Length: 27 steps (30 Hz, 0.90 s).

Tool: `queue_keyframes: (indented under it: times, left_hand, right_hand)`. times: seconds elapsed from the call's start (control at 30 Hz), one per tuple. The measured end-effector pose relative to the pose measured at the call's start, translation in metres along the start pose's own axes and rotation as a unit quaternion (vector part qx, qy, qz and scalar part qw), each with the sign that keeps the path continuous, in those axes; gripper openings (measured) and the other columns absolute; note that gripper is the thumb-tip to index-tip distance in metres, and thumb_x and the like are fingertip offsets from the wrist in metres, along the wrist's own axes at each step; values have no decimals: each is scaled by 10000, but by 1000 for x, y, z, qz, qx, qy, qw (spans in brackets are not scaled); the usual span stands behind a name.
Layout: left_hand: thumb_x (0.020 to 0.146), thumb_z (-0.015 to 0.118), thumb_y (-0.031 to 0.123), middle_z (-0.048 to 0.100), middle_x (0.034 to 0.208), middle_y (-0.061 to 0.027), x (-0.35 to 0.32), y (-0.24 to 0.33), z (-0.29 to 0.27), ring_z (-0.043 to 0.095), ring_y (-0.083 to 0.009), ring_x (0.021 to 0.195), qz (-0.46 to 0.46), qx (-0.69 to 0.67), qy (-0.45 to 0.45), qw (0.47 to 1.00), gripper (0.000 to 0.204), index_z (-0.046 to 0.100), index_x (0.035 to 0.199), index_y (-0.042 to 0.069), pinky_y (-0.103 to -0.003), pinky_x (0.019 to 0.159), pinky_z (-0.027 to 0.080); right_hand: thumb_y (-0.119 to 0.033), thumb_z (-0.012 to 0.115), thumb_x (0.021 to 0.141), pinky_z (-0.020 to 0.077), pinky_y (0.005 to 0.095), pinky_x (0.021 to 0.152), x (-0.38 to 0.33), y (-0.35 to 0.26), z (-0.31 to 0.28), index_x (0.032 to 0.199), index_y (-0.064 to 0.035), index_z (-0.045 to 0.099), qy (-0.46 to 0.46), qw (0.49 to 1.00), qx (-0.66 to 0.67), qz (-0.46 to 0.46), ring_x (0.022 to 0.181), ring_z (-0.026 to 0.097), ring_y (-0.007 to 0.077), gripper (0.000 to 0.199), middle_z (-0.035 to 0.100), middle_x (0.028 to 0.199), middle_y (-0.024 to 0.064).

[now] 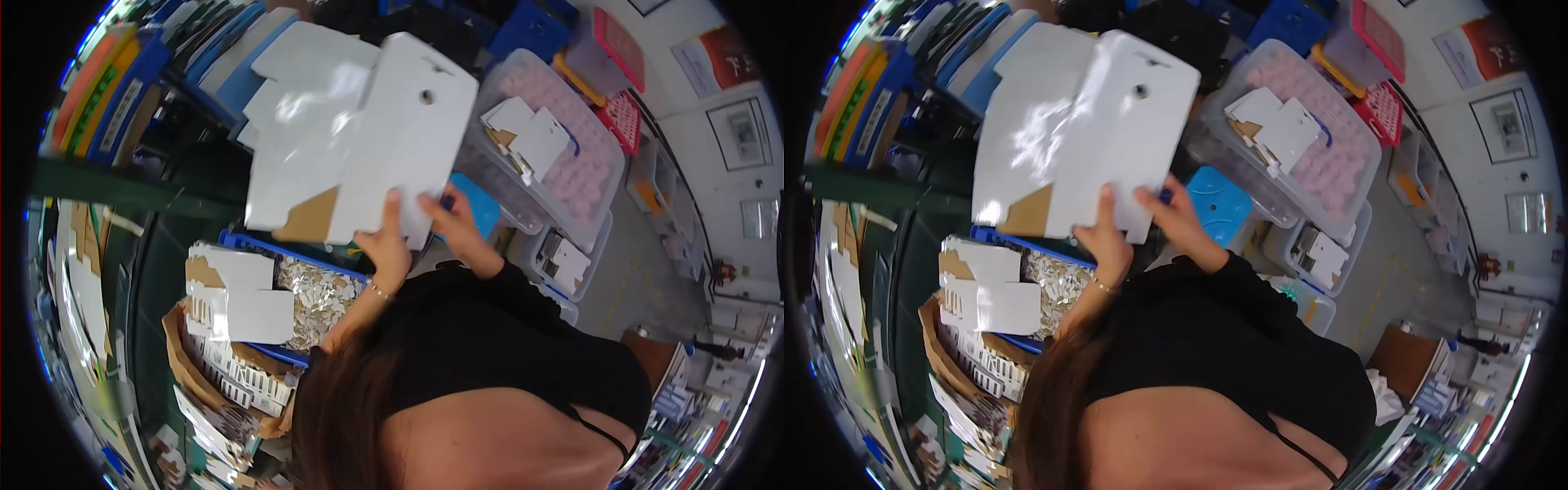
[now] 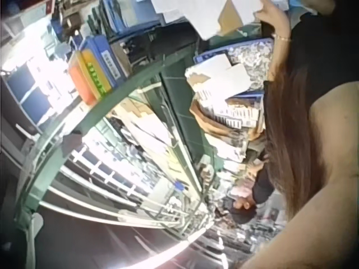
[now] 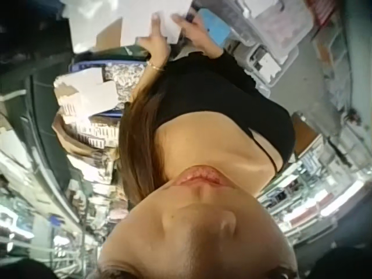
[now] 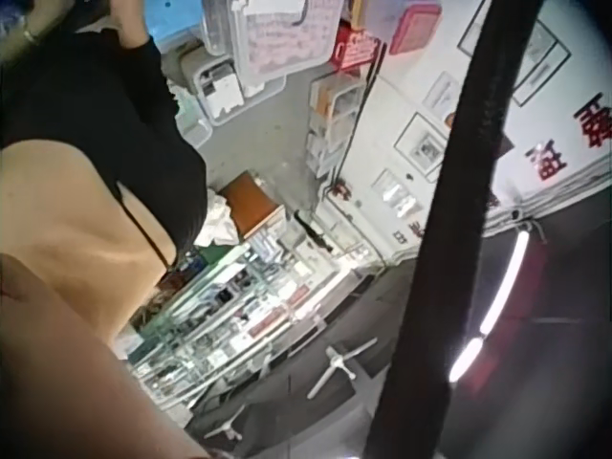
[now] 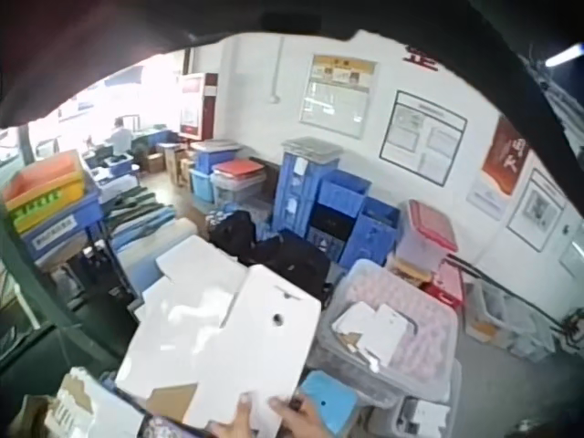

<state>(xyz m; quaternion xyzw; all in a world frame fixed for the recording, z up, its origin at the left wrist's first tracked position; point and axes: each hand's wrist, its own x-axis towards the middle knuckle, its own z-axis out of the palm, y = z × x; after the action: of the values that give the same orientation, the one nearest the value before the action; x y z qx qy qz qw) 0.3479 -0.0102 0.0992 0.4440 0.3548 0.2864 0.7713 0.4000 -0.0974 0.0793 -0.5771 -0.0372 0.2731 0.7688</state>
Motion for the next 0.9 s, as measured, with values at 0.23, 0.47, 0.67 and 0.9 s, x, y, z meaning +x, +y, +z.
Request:
queue_keyframes:
  times: [0.23, 0.47, 0.67, 0.9]
  left_hand:
    - [800, 592, 189, 492, 1145, -141, 35, -49, 15, 482, -198, 984, 158, 110, -316, 929, 517, 379, 1244, 32, -294, 876, 368]
    - [900, 447, 215, 544, 1044, -126, 23, -52, -130, 524, -185, 892, -56, 115, -95, 987, 379, 410, 1186, -30, -270, 846, 389]
    - [856, 519, 203, 572, 965, -121, 29, -33, -201, 543, -175, 821, 53, 262, 124, 956, 325, 497, 1105, -5, -265, 773, 429]
    - [749, 610, 318, 520, 1034, -226, 27, -93, -327, 511, -346, 915, 70, 457, 525, 715, 562, 444, 1121, -68, -398, 848, 389]
  right_hand:
    - [-134, 619, 797, 420, 191, 466, 51, -28, -174, 893, -12, 512, 216, 974, 51, -53, 559, 500, 91, 188, 556, 755, 43]
    - [-211, 606, 798, 296, 225, 356, 99, -37, -265, 843, 11, 536, 486, 856, -168, -47, 391, 363, 106, 238, 523, 618, 42]
    - [-206, 551, 823, 371, 273, 462, 119, -8, -244, 850, 0, 570, 424, 785, -451, -27, 510, 465, 182, 209, 564, 676, 72]
    - [-159, 518, 835, 462, 303, 626, 120, 22, -214, 878, -15, 603, 266, 661, -688, -135, 675, 581, 244, 173, 614, 778, 90]
